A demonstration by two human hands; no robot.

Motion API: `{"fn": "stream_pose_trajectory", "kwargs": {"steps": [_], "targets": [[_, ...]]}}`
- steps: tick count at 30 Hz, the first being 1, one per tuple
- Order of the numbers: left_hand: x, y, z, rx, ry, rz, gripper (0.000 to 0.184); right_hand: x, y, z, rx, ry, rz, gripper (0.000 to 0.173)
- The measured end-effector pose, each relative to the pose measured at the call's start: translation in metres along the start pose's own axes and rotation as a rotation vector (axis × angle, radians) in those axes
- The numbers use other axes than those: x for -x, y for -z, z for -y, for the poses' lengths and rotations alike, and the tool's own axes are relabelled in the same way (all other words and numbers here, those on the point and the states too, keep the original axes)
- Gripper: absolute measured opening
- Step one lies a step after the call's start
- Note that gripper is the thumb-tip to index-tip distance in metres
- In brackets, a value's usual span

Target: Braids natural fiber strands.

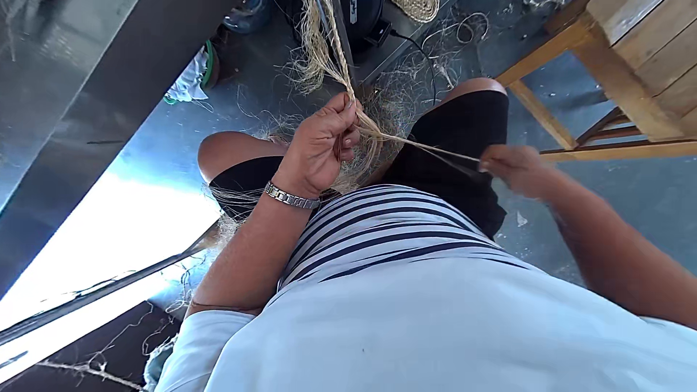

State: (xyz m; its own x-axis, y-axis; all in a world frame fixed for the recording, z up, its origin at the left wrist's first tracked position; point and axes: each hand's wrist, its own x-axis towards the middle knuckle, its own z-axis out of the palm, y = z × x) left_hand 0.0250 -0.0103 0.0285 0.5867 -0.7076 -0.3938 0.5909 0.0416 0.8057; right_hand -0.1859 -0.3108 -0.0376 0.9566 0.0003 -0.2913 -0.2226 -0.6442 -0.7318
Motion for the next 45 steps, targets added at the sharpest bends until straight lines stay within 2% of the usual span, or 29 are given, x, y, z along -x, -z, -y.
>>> {"fn": "stream_pose_trajectory", "kwargs": {"steps": [5, 6, 7, 8, 10, 12, 14, 16, 17, 19, 21, 22, 25, 28, 31, 35, 37, 39, 40, 42, 43, 45], "targets": [[-0.003, -0.001, -0.001, -0.161, -0.05, -0.037, 0.026, 0.1, 0.0, -0.128, 0.235, -0.809, 0.235, 0.026], [-0.004, 0.001, -0.001, -0.208, -0.062, -0.042, 0.025, 0.109, 0.0, -0.132, 0.284, -0.922, 0.284, 0.027], [-0.005, 0.003, 0.0, -0.249, -0.073, -0.043, 0.025, 0.108, 0.005, -0.124, 0.301, -0.972, 0.26, 0.03], [-0.006, 0.004, 0.001, -0.294, -0.076, -0.047, 0.025, 0.101, 0.014, -0.105, 0.286, -0.925, 0.146, 0.033], [-0.007, 0.003, 0.004, -0.371, -0.073, -0.064, 0.025, 0.071, 0.035, -0.065, 0.246, -0.655, -0.185, 0.037], [-0.01, 0.002, 0.007, -0.41, -0.084, -0.063, 0.025, 0.024, 0.05, -0.021, 0.191, -0.3, -0.423, 0.04], [-0.012, 0.0, 0.011, -0.42, -0.105, -0.062, 0.025, -0.028, 0.044, 0.025, 0.029, 0.109, -0.536, 0.039], [-0.013, -0.003, 0.013, -0.444, -0.13, -0.08, 0.024, -0.077, 0.017, 0.072, -0.121, 0.378, -0.394, 0.04], [-0.013, -0.003, 0.013, -0.466, -0.144, -0.09, 0.022, -0.095, -0.001, 0.094, -0.164, 0.41, -0.258, 0.04], [-0.011, -0.002, 0.013, -0.505, -0.171, -0.107, 0.02, -0.121, -0.031, 0.129, -0.265, 0.332, -0.008, 0.031], [-0.009, 0.002, 0.013, -0.535, -0.188, -0.128, 0.02, -0.134, -0.046, 0.142, -0.53, 0.179, 0.094, 0.016], [-0.007, 0.005, 0.013, -0.541, -0.18, -0.135, 0.02, -0.135, -0.046, 0.142, -0.701, 0.097, 0.124, 0.017], [-0.004, 0.011, 0.016, -0.518, -0.137, -0.143, 0.023, -0.119, -0.022, 0.12, -0.942, 0.004, 0.148, 0.023], [-0.005, 0.012, 0.017, -0.49, -0.114, -0.134, 0.024, -0.081, 0.016, 0.078, -0.826, 0.069, 0.101, 0.026], [-0.005, 0.016, 0.017, -0.481, -0.083, -0.135, 0.024, -0.022, 0.069, 0.028, -0.582, -0.088, -0.069, 0.025], [-0.004, 0.024, 0.018, -0.441, -0.054, -0.13, 0.025, 0.08, 0.118, -0.094, -0.159, -0.333, -0.271, 0.012], [-0.003, 0.027, 0.018, -0.432, -0.052, -0.12, 0.025, 0.139, 0.122, -0.168, -0.021, -0.474, -0.347, 0.019], [-0.003, 0.027, 0.019, -0.429, -0.056, -0.128, 0.025, 0.183, 0.111, -0.21, 0.085, -0.686, -0.436, 0.033], [-0.004, 0.026, 0.02, -0.426, -0.06, -0.139, 0.025, 0.195, 0.102, -0.213, 0.16, -0.824, -0.465, 0.037], [-0.005, 0.023, 0.022, -0.422, -0.065, -0.153, 0.025, 0.192, 0.086, -0.194, 0.317, -1.089, -0.41, 0.04], [-0.006, 0.021, 0.023, -0.427, -0.071, -0.156, 0.024, 0.18, 0.083, -0.184, 0.361, -1.126, -0.372, 0.04], [-0.007, 0.02, 0.025, -0.455, -0.076, -0.172, 0.023, 0.137, 0.082, -0.143, 0.39, -0.916, -0.395, 0.043]]}}
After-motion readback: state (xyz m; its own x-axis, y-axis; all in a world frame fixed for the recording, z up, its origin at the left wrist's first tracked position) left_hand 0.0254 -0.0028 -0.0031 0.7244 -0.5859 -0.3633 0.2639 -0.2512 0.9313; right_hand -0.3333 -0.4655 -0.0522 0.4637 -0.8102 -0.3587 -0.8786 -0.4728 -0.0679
